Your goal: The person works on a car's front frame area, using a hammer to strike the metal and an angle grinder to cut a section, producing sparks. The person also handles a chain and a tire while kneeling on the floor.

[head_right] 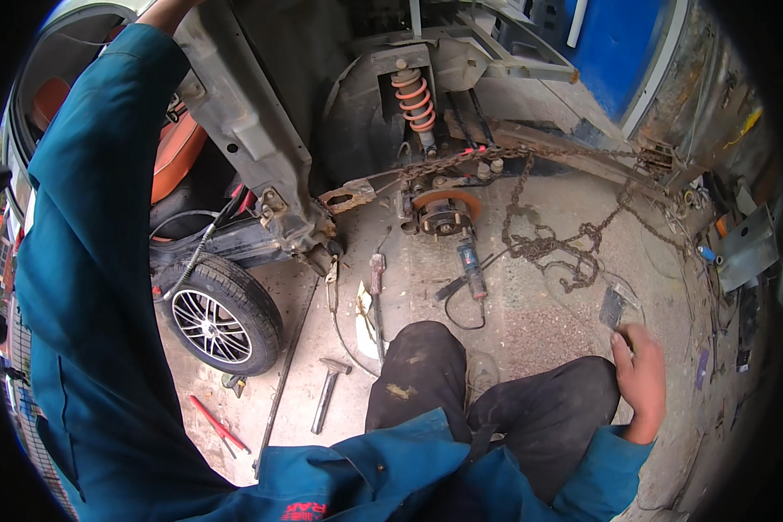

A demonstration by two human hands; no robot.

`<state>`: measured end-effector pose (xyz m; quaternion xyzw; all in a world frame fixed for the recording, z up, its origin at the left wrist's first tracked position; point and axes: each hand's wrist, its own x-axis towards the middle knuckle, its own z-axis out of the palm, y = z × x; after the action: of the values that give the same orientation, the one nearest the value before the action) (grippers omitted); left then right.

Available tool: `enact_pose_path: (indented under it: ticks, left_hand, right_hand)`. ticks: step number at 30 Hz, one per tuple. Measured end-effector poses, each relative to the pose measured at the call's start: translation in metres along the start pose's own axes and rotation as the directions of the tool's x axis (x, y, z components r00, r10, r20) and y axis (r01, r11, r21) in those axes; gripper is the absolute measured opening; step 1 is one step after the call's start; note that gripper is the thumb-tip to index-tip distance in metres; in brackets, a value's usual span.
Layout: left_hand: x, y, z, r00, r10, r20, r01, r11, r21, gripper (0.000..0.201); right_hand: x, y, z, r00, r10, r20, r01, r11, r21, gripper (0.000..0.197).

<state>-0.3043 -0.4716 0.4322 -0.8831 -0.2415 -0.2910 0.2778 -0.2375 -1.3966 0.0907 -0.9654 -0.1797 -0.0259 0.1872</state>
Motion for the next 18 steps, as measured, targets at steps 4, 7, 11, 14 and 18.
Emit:
enact_pose_path:
  ticks: [4, 7, 11, 14, 18]
  left_hand:
    - [-0.016, -0.007, -0.006, 1.000, -0.006, 0.021, 0.005, 0.998, 0.061, 0.047]
    - [-0.020, -0.015, -0.009, 0.999, -0.012, 0.034, 0.008, 0.993, 0.116, 0.046]
    - [-0.018, -0.043, 0.001, 0.998, -0.022, 0.052, 0.012, 0.983, 0.183, 0.046]
    - [-0.026, -0.052, 0.002, 0.997, -0.025, 0.075, 0.007, 0.972, 0.234, 0.046]
    - [-0.015, 0.028, -0.006, 0.996, 0.017, 0.085, -0.037, 0.969, 0.246, 0.046]
  right_hand:
    - [-0.032, 0.034, 0.025, 0.964, 0.205, 0.166, -0.253, 0.900, 0.356, 0.043]
    - [-0.054, 0.047, 0.051, 0.946, 0.312, 0.090, -0.258, 0.554, 0.792, 0.044]
    - [-0.068, 0.045, 0.048, 0.962, 0.274, 0.012, -0.193, 0.646, 0.738, 0.044]
    - [-0.079, 0.025, 0.030, 0.948, 0.316, 0.027, -0.236, 0.645, 0.727, 0.049]
    - [-0.096, -0.008, 0.007, 0.947, 0.321, -0.031, -0.220, 0.714, 0.665, 0.053]
